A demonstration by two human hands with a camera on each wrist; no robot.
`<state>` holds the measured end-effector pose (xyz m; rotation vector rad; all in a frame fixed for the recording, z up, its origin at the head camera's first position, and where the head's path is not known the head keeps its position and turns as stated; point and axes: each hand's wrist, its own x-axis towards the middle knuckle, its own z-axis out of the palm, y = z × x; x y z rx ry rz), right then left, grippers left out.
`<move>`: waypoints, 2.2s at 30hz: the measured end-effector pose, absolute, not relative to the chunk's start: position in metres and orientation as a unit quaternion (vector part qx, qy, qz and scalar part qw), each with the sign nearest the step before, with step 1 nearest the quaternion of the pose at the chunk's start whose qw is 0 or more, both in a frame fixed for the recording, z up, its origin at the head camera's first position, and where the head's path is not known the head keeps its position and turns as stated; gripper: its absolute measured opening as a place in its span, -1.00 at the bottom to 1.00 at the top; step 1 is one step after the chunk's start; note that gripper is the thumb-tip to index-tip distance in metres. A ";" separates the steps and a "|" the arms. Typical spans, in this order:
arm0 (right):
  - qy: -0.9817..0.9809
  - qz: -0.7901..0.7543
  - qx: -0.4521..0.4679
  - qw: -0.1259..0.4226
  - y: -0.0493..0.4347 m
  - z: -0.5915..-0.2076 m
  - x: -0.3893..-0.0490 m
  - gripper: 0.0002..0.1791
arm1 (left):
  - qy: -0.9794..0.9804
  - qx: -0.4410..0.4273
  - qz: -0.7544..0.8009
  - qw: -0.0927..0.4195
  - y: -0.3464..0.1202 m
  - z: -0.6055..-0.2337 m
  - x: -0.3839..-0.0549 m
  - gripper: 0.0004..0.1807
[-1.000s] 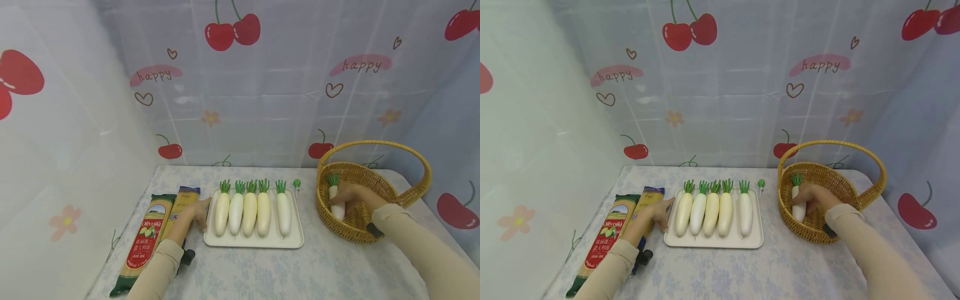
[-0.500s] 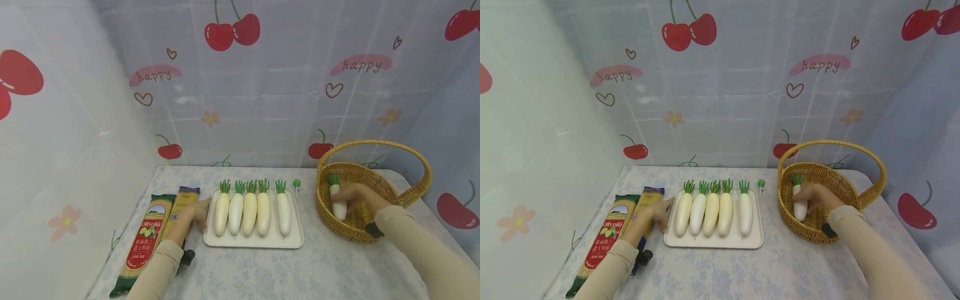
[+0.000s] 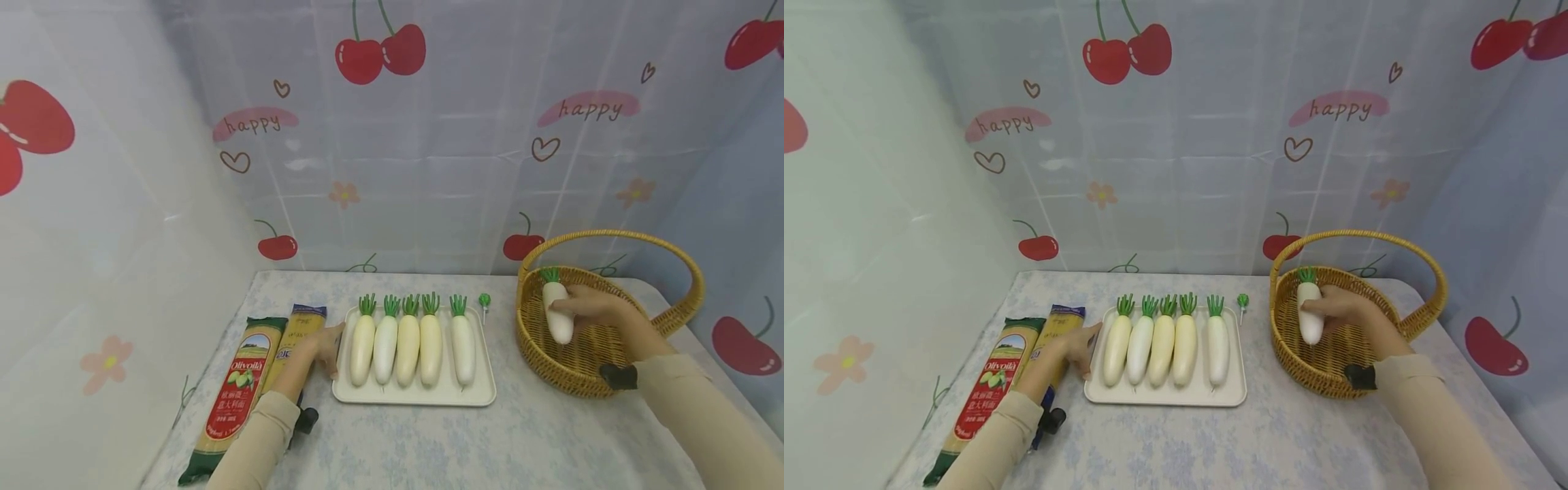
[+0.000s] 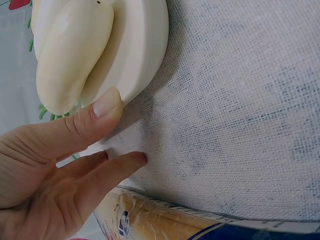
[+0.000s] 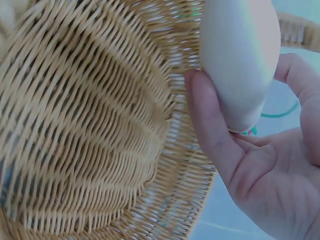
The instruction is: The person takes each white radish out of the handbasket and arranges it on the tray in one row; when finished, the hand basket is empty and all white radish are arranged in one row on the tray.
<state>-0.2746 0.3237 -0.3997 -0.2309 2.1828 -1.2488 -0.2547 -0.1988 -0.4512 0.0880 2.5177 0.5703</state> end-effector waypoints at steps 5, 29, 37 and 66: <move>0.837 -0.471 -0.100 0.260 0.322 -0.391 -0.262 -0.19 | 0.936 0.028 0.213 0.280 -0.200 -0.453 -0.257 0.27; 0.856 -0.494 -0.072 0.133 0.297 -0.366 -0.193 -0.10 | 0.934 0.039 0.218 0.281 -0.202 -0.457 -0.260 0.30; 0.858 -0.496 -0.072 0.112 0.290 -0.365 -0.176 -0.13 | 0.935 0.031 0.215 0.280 -0.200 -0.456 -0.259 0.30; 0.807 -0.555 -0.136 0.149 0.212 -0.402 -0.175 -0.18 | 0.932 0.028 0.215 0.291 -0.200 -0.456 -0.261 0.30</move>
